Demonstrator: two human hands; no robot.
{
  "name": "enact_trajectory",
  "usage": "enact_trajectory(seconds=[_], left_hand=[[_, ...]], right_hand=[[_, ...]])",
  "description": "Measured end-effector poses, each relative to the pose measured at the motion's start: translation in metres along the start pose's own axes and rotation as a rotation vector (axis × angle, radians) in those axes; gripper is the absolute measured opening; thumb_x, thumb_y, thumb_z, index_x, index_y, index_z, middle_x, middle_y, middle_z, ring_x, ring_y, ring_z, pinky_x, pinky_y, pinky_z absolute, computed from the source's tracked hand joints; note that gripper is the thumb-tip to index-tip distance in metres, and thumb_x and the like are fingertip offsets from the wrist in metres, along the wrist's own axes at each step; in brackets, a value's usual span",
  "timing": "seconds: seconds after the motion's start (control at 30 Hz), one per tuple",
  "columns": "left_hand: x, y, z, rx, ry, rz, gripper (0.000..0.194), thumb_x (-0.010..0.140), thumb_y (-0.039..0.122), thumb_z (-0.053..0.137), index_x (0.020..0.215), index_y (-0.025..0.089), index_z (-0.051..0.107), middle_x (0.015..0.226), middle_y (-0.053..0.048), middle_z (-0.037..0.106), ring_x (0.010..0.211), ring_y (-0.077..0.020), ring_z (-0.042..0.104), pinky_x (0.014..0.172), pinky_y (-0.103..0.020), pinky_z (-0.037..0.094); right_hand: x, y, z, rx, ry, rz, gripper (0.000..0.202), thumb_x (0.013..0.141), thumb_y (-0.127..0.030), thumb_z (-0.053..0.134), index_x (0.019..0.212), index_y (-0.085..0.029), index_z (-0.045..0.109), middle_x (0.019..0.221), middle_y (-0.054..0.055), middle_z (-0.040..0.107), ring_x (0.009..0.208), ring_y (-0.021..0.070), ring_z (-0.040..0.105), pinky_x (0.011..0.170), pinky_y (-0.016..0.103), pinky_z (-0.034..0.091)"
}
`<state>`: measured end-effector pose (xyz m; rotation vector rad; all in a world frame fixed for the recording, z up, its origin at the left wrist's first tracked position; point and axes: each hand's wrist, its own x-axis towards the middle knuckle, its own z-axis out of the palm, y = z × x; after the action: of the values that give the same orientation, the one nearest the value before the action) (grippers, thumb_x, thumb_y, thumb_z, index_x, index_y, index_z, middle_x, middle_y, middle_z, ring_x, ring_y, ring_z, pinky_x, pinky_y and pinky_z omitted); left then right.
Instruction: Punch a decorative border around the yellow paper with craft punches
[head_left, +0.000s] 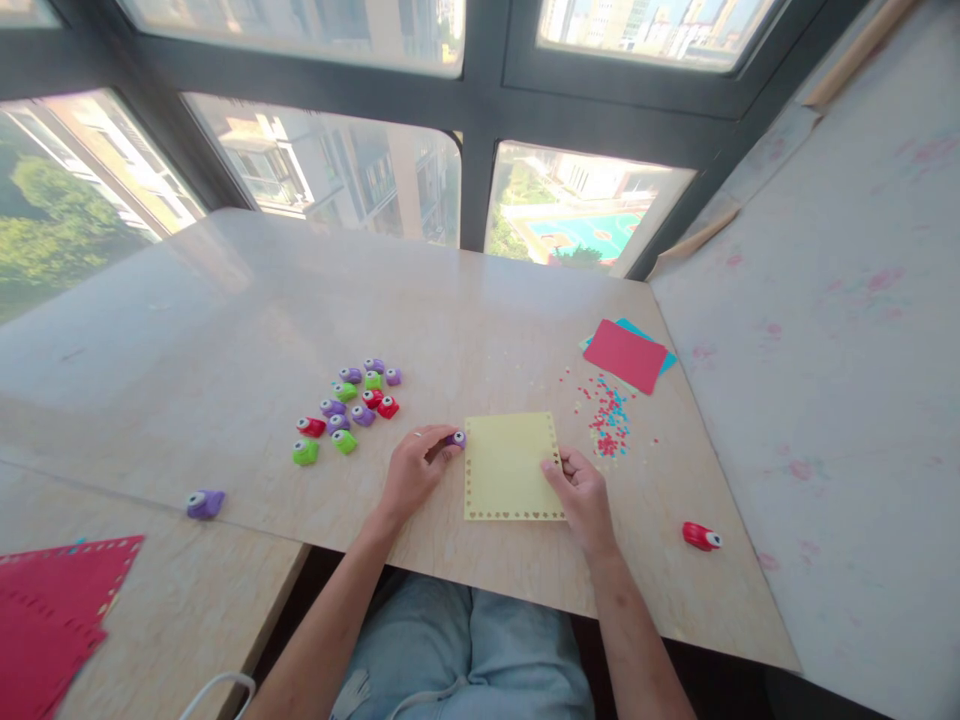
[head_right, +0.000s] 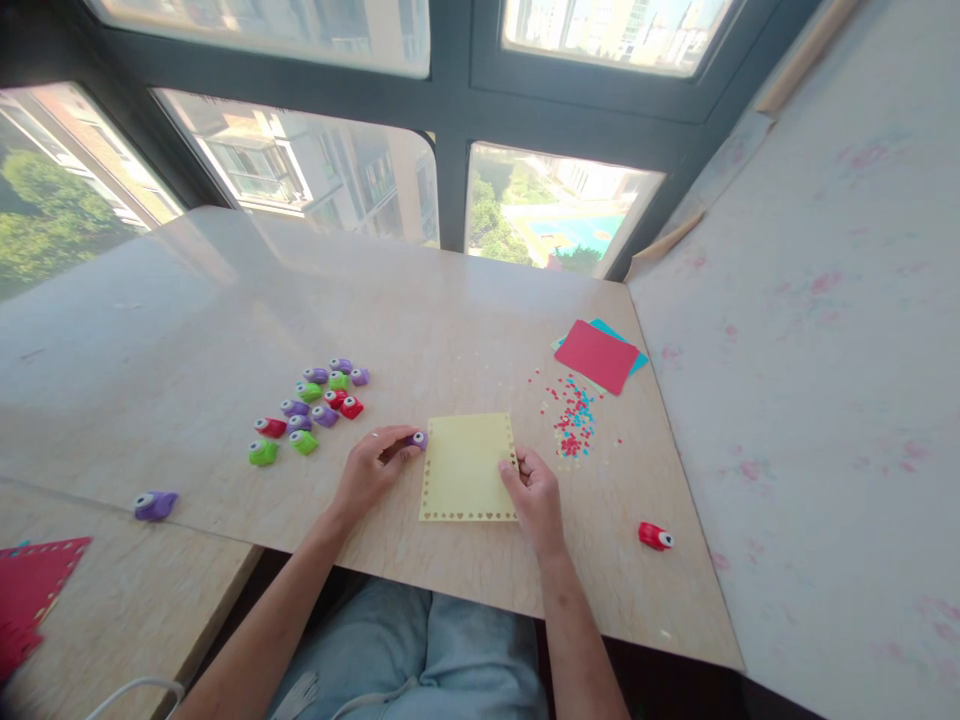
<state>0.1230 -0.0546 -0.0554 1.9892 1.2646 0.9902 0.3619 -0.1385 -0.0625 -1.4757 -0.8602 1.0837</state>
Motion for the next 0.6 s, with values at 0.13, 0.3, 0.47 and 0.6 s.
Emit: enact_trajectory(seconds=[0.13, 0.3, 0.47, 0.6], left_hand=[[0.0002, 0.0002, -0.0004, -0.014, 0.003, -0.026, 0.019, 0.085, 0.021, 0.061, 0.102, 0.021, 0.070, 0.103, -0.006, 0.073, 0.090, -0.0202, 0.067, 0.075, -0.033, 0.056], [-0.0003, -0.0015, 0.0004, -0.011, -0.001, -0.052, 0.020, 0.085, 0.023, 0.061, 0.103, 0.022, 0.070, 0.103, -0.007, 0.073, 0.088, -0.0201, 0.067, 0.074, -0.033, 0.056], [-0.0008, -0.0020, 0.0008, -0.027, -0.016, -0.068, 0.020, 0.085, 0.023, 0.061, 0.103, 0.022, 0.070, 0.105, -0.006, 0.073, 0.091, -0.0207, 0.067, 0.077, -0.034, 0.056], [-0.0006, -0.0015, 0.0008, -0.028, -0.021, -0.071, 0.019, 0.085, 0.023, 0.062, 0.102, 0.022, 0.070, 0.105, -0.006, 0.073, 0.092, -0.0208, 0.066, 0.079, -0.035, 0.055]], right_hand=[[0.0002, -0.0024, 0.0004, 0.009, -0.006, 0.008, 0.040, 0.077, -0.051, 0.069, 0.100, -0.018, 0.066, 0.087, 0.007, 0.075, 0.073, 0.0237, 0.071, 0.064, 0.032, 0.057], [0.0002, -0.0076, 0.0017, -0.006, 0.003, 0.018, 0.039, 0.077, -0.051, 0.069, 0.098, -0.019, 0.066, 0.087, 0.007, 0.075, 0.073, 0.0237, 0.071, 0.062, 0.031, 0.057], [0.0009, -0.0098, 0.0025, -0.038, 0.012, 0.014, 0.038, 0.077, -0.049, 0.068, 0.098, -0.018, 0.066, 0.087, 0.008, 0.075, 0.074, 0.0243, 0.071, 0.063, 0.032, 0.056], [0.0016, -0.0091, 0.0029, -0.045, 0.006, 0.016, 0.037, 0.077, -0.048, 0.067, 0.097, -0.017, 0.066, 0.086, 0.007, 0.075, 0.074, 0.0242, 0.071, 0.062, 0.031, 0.055]])
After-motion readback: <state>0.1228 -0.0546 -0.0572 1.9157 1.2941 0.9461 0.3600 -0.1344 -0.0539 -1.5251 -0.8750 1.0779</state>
